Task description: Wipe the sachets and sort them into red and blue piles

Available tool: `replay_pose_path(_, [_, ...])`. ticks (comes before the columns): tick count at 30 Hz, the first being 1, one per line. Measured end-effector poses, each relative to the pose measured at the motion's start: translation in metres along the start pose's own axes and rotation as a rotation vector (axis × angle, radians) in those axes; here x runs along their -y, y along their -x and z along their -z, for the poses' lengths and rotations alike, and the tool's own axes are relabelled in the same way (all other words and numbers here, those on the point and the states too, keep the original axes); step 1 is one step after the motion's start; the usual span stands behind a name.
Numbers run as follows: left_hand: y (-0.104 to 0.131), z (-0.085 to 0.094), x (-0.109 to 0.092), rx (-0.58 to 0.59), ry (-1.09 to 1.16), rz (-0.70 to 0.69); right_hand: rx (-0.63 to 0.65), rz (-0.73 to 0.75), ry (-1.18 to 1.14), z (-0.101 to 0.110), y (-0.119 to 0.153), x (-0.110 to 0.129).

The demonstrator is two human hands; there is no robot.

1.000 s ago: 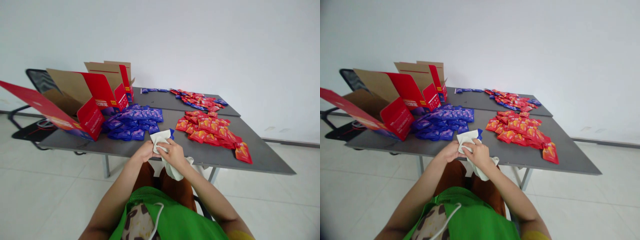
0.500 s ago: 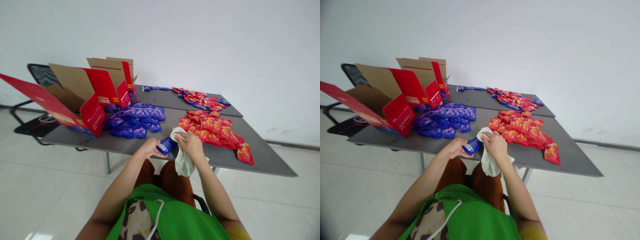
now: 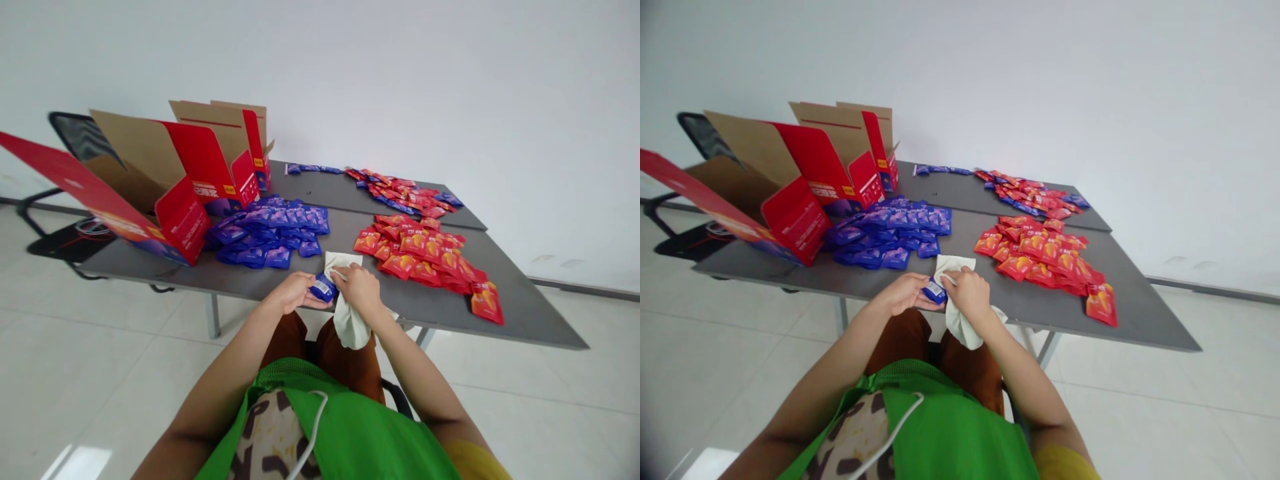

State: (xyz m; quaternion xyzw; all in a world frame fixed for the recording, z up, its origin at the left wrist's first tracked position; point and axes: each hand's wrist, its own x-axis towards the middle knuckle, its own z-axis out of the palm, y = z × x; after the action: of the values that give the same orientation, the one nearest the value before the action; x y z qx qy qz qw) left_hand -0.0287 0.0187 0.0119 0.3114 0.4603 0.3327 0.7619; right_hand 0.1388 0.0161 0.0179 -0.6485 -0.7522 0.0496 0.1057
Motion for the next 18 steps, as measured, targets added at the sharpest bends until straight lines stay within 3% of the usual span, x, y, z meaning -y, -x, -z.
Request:
replay_pose_path(3, [0.0, 0.002, -0.002, 0.04, 0.012, 0.015, 0.013, -0.09, 0.075, 0.007, -0.013, -0.012])
replay_pose_path(6, [-0.003, 0.006, -0.007, 0.098, 0.006, 0.053, -0.018, -0.079, 0.079, 0.02, -0.014, -0.019])
replay_pose_path(11, [-0.012, 0.012, -0.014, 0.259, -0.007, 0.143, -0.067, 0.205, -0.04, 0.036, 0.009, -0.012])
replay_pose_path(13, [-0.011, 0.009, -0.011, 0.233, -0.016, 0.105, -0.033, 0.371, -0.068, 0.033, 0.016, -0.009])
replay_pose_path(15, [-0.007, 0.004, -0.005, 0.126, -0.028, -0.002, 0.039, 0.527, -0.063, 0.025, 0.016, -0.011])
replay_pose_path(18, [0.0, -0.002, 0.006, 0.051, -0.044, -0.12, 0.094, 0.582, -0.031, 0.013, 0.006, -0.019])
